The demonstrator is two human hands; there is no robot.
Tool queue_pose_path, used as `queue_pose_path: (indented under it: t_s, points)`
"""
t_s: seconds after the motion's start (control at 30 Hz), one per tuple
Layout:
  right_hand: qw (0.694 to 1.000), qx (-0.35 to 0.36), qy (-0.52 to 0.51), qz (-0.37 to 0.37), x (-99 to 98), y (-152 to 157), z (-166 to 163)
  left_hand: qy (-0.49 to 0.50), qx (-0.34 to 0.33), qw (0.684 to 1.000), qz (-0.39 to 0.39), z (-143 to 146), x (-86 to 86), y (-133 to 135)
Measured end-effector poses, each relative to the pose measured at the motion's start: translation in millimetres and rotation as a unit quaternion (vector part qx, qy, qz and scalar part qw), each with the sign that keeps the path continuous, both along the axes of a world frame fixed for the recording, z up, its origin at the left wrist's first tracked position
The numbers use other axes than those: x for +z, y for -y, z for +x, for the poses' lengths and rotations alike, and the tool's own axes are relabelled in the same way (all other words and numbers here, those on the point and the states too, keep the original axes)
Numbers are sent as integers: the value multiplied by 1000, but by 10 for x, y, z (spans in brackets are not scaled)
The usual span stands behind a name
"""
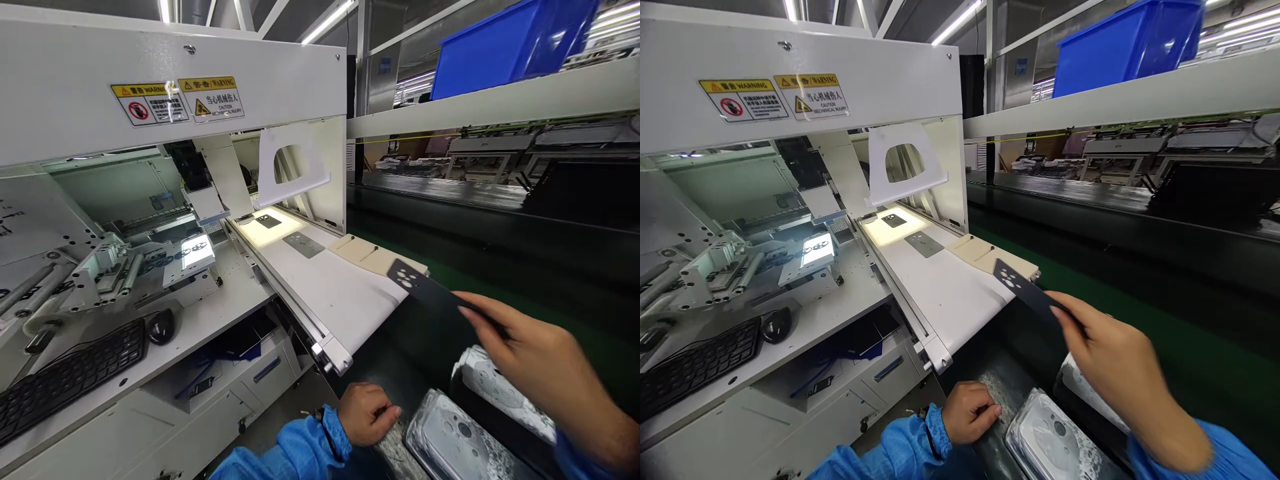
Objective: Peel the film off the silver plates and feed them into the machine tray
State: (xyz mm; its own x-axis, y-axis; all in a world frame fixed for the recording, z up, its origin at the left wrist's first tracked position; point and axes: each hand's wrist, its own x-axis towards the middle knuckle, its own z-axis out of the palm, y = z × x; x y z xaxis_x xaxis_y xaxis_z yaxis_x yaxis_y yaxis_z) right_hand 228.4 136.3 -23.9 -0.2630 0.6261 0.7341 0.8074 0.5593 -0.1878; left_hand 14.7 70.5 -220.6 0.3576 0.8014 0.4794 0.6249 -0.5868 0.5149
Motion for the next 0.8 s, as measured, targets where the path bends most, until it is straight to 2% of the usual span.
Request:
queue_pose_path:
  t_s: [0.1,0.17,0.3,0.4,0.5,0.8]
  points:
    - [993,34,76,83,57,-254,-548,-13,1,1000,-12,-6,-23,-8]
    - [985,56,131,101,20,-381,-847,-19,-1,1000,-8,-6,-42,-19]
    - [971,98,212,41,-139,-510,-1205,-22,-1,1000,19,1,-88,-38]
    - [968,126,214,-30,-231,-498,-1315,-17,6,999,32,7,-114,-44]
    - [963,150,215,-69,-266,-441,-1361,-18,6,999,32,11,-126,-48]
    - [962,166,186,-108,-391,-394,-1332,-47,-4,999,22,12,-144,-64]
